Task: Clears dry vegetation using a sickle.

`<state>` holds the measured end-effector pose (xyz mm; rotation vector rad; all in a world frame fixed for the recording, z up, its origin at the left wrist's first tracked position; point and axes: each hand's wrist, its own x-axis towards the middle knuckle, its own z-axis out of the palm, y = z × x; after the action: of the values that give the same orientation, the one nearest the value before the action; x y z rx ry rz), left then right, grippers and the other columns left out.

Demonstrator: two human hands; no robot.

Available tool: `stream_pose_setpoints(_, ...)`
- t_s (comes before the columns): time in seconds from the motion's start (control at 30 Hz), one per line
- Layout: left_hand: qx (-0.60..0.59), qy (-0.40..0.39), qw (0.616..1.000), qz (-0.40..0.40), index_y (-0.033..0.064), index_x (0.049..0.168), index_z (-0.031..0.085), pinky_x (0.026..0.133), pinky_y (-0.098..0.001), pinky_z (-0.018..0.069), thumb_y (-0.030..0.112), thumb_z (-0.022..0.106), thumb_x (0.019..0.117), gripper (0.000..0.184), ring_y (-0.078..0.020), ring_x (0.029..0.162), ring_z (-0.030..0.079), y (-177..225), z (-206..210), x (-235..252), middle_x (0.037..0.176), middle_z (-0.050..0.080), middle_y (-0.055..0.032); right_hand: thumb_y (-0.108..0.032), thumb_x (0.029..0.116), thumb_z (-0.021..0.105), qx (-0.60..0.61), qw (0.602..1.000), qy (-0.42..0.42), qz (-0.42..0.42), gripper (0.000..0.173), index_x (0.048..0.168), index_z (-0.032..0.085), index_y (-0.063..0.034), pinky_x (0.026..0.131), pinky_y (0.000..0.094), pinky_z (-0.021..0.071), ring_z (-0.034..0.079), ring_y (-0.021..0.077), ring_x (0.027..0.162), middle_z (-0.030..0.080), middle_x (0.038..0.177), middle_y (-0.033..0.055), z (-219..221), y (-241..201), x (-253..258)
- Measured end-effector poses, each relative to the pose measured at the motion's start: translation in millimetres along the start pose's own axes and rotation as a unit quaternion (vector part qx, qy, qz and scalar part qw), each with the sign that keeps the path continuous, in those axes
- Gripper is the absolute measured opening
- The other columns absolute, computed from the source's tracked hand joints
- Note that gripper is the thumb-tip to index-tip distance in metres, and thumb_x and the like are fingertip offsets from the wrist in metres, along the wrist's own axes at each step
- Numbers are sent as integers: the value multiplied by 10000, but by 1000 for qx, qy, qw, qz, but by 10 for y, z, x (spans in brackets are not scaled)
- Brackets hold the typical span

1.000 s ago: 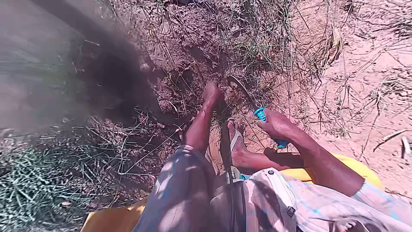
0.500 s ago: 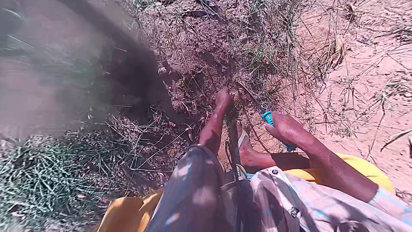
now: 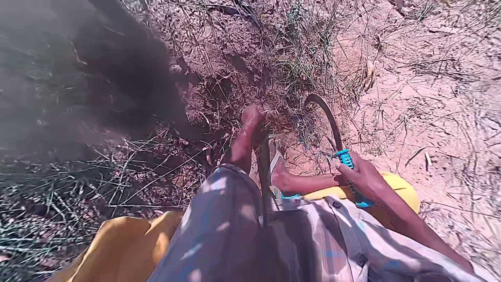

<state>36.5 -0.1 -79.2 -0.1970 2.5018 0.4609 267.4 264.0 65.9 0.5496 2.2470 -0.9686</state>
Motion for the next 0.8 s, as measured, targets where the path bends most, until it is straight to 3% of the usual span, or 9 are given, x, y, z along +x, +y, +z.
stream_pose_setpoints(0.13, 50, -60, 994, -71, -174, 1305, 549, 1119, -641, 386, 90, 562, 1019, 389, -499, 1393, 471, 59, -497, -536, 1432, 503, -382, -236, 1071, 522, 113, 989, 75, -63, 313, 1281, 539, -5, 625, 308, 530, 594, 112, 631, 579, 799, 46, -78, 35, 35)
stream_pose_setpoints(0.27, 100, 35, 986, -129, -171, 1168, 616, 1009, -671, 459, 159, 624, 985, 378, -498, 1265, 579, -423, -491, -538, 1299, 599, -368, -335, 1067, 508, 204, 953, 115, -192, 331, 1279, 512, -80, 531, 352, 563, 617, 169, 556, 598, 756, 62, -61, -319, 161)
stream_pose_setpoints(0.33, 121, 49, 983, -129, -153, 1204, 611, 975, -705, 461, 147, 684, 938, 408, -532, 1257, 566, -558, -494, -552, 1320, 577, -380, -315, 1078, 495, 262, 927, 118, -243, 314, 1321, 435, -125, 561, 338, 581, 631, 156, 607, 590, 834, 51, 142, -504, 406)
stream_pose_setpoints(0.43, 113, 61, 992, 3, -18, 1432, 548, 980, -712, 462, 88, 722, 904, 566, -538, 1339, 483, -450, -323, -495, 1490, 457, -336, -143, 1065, 502, 243, 930, 111, -253, 388, 1416, 346, -81, 708, 308, 606, 678, 144, 795, 614, 1036, 92, 275, -664, 571)
stream_pose_setpoints(0.5, 109, 40, 982, 147, 84, 1484, 539, 1040, -680, 417, 137, 657, 987, 513, -502, 1417, 417, -243, -82, -399, 1559, 421, -278, -72, 1008, 543, 193, 941, 132, -244, 355, 1332, 407, -27, 711, 347, 581, 642, 175, 804, 594, 1007, 132, 371, -604, 652)
stream_pose_setpoints(0.6, 146, -34, 950, 274, 208, 1500, 555, 1142, -686, 300, 164, 595, 1039, 465, -453, 1542, 246, -83, 406, -143, 1671, 319, -165, -22, 951, 562, 131, 972, 111, -159, 248, 1167, 456, 40, 642, 277, 490, 524, 124, 696, 500, 865, 106, 434, -811, 328)
stream_pose_setpoints(0.7, 171, -98, 933, 301, 145, 1382, 663, 1190, -666, 215, 375, 469, 1101, 411, -397, 1586, 135, -100, 543, -23, 1699, 277, -113, -50, 983, 551, 132, 980, 99, -111, 244, 1181, 448, 49, 634, 270, 494, 528, 121, 676, 502, 849, 109, 496, -865, 284)
stream_pose_setpoints(0.8, 196, -154, 901, 354, 24, 1336, 666, 1197, -653, 244, 458, 324, 1116, 595, -366, 1570, 233, -404, 342, -94, 1653, 376, -123, -72, 974, 557, 131, 979, 91, -128, 259, 1184, 447, 32, 614, 265, 491, 523, 111, 655, 496, 829, 90, 508, -874, 278)
